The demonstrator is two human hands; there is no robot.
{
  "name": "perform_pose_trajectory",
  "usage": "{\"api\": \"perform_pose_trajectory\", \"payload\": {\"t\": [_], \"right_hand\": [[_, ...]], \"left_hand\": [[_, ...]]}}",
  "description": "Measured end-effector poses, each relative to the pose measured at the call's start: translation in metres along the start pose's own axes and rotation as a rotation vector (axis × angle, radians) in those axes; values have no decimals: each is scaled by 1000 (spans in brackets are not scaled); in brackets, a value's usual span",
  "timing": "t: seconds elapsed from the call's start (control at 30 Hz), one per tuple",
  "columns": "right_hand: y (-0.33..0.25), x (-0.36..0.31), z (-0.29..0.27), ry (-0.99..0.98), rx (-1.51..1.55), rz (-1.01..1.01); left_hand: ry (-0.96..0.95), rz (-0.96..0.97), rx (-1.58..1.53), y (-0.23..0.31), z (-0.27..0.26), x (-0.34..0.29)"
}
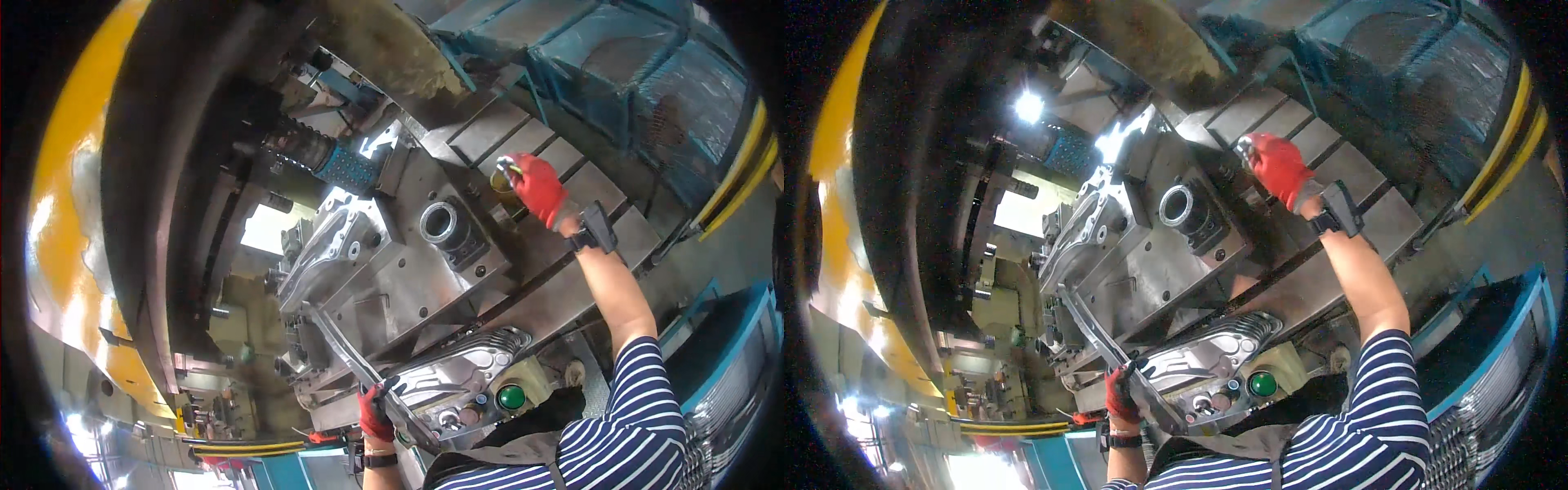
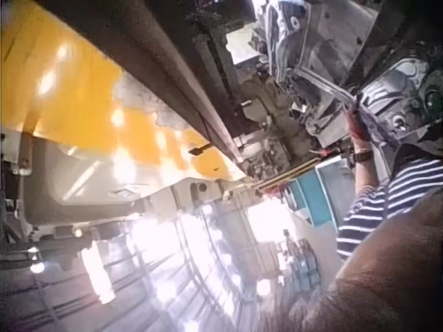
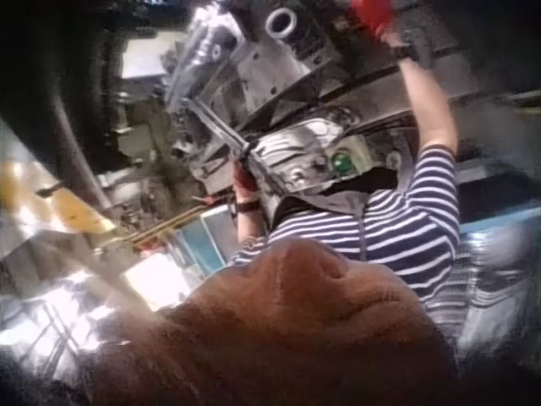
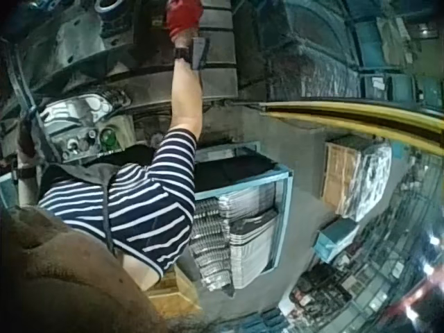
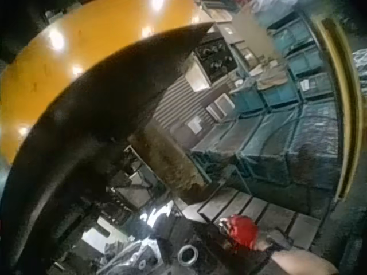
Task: Operator places metal components into a stamping press, activates the cycle via two-handed safety buttons, and removes finished parts.
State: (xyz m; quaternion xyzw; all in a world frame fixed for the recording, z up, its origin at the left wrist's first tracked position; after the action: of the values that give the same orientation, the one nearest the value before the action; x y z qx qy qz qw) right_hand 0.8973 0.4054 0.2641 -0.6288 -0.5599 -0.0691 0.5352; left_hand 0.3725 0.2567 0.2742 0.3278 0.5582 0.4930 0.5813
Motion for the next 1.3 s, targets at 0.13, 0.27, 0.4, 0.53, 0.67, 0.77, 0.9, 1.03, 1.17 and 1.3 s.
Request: {"api": "perform_pose_trajectory", "payload": {"t": [0.13,0.27,0.4,0.53,0.67,0.77,0.9,1.03,1.17,1.3], "right_hand": [[8,8,-7,-147,74,48],[27,6,-24,-43,258,175],[51,-4,-21,-145,215,232],[81,-10,-27,7,464,245],[101,-9,-35,-1,840,404],[98,2,-47,-14,1229,516],[62,39,-27,-36,1513,479],[21,79,27,-83,1388,416],[-26,110,81,-279,1354,295],[-62,126,107,74,701,-117]], "left_hand": [[148,89,247,9,-3,22],[272,152,384,23,7,25],[310,192,436,25,12,44],[293,193,530,29,3,69],[350,136,548,30,-4,74],[339,102,520,29,-4,68],[302,65,634,31,-7,69],[343,15,813,36,-12,71],[435,13,802,36,-8,68],[489,-20,741,38,0,69]]}}
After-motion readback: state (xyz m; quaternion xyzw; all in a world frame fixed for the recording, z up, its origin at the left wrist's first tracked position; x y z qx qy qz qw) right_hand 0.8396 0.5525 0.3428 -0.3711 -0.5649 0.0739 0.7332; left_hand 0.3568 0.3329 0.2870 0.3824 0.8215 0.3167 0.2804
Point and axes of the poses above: each hand's wrist, its own x-axis towards the middle knuckle, its own z-axis out of the palm, y = z × x, the point moved 7 cm from there along x, towards the middle knuckle, and after that the axes turned 2 degrees about -x, right-handed, at the moved point
